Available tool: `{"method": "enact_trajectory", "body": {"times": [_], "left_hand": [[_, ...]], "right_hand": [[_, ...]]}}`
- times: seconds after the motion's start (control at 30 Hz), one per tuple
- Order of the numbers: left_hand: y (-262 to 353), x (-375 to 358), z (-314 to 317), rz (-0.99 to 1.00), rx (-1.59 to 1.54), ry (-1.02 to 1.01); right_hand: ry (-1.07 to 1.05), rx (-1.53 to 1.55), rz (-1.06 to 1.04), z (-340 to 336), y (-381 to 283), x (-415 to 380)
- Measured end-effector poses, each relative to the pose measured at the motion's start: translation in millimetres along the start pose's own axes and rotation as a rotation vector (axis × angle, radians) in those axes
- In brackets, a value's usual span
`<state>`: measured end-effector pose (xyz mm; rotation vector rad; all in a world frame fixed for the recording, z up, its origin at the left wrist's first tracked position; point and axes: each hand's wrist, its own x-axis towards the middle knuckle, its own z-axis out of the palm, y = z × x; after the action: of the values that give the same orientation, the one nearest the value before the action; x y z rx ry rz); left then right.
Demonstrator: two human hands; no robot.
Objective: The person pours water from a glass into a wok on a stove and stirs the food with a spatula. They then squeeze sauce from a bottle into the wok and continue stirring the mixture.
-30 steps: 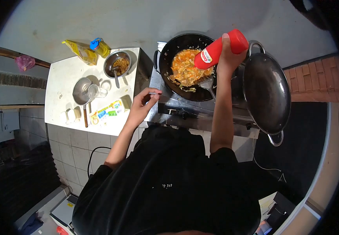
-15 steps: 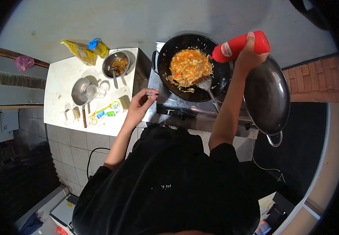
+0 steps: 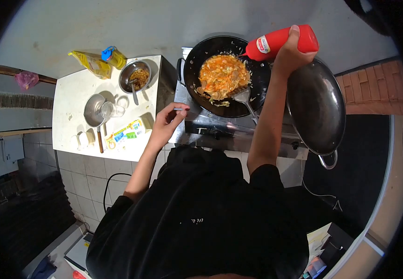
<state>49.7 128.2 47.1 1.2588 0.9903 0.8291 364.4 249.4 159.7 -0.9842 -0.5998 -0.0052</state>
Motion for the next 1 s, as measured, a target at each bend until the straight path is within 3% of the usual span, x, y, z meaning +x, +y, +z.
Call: {"method": "enact_trajectory", "body": {"times": [0.1, 0.23, 0.33, 0.4, 0.53, 0.63, 0.7, 0.8, 0.93, 1.0], "left_hand": [[2.4, -0.9, 1.5, -0.017, -0.02, 0.037], [-4.3, -2.6, -4.3, -0.042, 0.002, 0.015], [-5.4, -4.1, -4.7, -0.077, 0.005, -0.004], [-7.2, -3.4, -6.5, -0.075, -0.004, 0.003], [-5.4, -5.4, -6.8, -0.087, 0.002, 0.007], [-5.1, -3.7, -6.8, -0.092, 0.012, -0.021], [-4.1, -1.3, -7.5, -0.078, 0.011, -0.022], [-2.8, 0.3, -4.4, -0.075, 0.009, -0.013], [0.1, 0.5, 0.4, -0.072, 0.033, -0.049], [-1.1, 3.1, 1.0, -0.079, 0.026, -0.043]], "right_hand": [[-0.089, -0.014, -0.114, -9.3, -3.8, -1.9], [-0.078, 0.026, -0.111, 1.2, -5.2, -11.7], [0.049, 0.045, -0.067, 7.9, 11.7, -3.7], [-0.104, 0.007, -0.094, -5.4, 9.9, -10.6], [-0.111, 0.046, -0.092, -8.4, 10.1, -18.0], [0.013, -0.022, -0.025, -1.7, 15.3, 0.1], [-0.051, -0.158, -0.138, -13.5, 18.9, 1.6], [-0.155, -0.014, -0.108, -26.9, 20.2, -9.5], [-0.046, -0.146, -0.038, -25.6, 27.7, 9.4], [-0.139, -0.133, -0.133, -31.4, 24.6, 12.9]]}}
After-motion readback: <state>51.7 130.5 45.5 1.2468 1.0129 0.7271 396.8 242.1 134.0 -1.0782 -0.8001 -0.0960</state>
